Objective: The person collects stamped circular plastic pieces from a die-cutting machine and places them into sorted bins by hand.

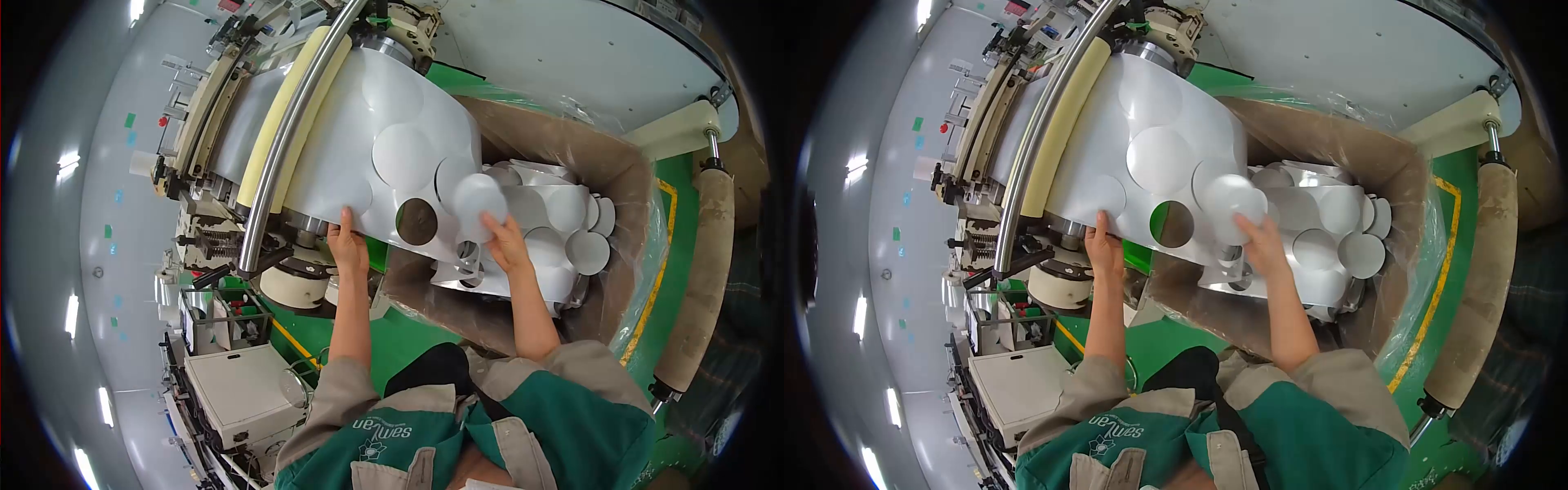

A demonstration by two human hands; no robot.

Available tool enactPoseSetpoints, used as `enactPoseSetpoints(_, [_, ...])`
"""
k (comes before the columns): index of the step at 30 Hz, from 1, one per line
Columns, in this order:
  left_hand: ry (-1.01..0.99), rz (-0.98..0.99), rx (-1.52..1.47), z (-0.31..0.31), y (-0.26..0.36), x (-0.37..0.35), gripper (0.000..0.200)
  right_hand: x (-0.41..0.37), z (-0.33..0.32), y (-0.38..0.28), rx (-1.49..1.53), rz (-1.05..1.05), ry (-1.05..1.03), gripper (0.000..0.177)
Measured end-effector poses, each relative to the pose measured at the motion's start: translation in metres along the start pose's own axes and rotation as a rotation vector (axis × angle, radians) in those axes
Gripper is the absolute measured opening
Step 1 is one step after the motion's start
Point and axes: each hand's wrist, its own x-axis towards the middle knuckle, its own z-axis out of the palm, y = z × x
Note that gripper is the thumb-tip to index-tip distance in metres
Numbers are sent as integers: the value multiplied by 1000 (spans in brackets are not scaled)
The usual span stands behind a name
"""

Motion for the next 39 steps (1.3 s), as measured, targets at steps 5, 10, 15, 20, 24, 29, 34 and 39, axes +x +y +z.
enactPoseSetpoints(5, [2,-28,51,8,2,-16,24,39,96,-12,-669,-116,-354,47])
enactPoseSetpoints(10, [-134,-271,61,4,-13,-42,15,51,89,5,-670,59,-454,50])
enactPoseSetpoints(15, [-4,-146,-14,16,4,-28,38,20,-25,43,146,214,19,35])
enactPoseSetpoints(20, [35,-49,-75,4,11,3,31,18,10,26,199,-55,47,42])
enactPoseSetpoints(24, [19,-2,5,0,8,-3,24,31,114,-12,-674,2,-223,41])
enactPoseSetpoints(29, [-117,-86,-51,-12,10,-5,25,63,133,20,-680,91,-433,40])
enactPoseSetpoints(34, [-117,-243,-39,13,24,-20,42,44,56,52,270,157,-140,37])
enactPoseSetpoints(39, [22,-73,-236,0,23,9,34,37,39,33,137,18,-75,42])
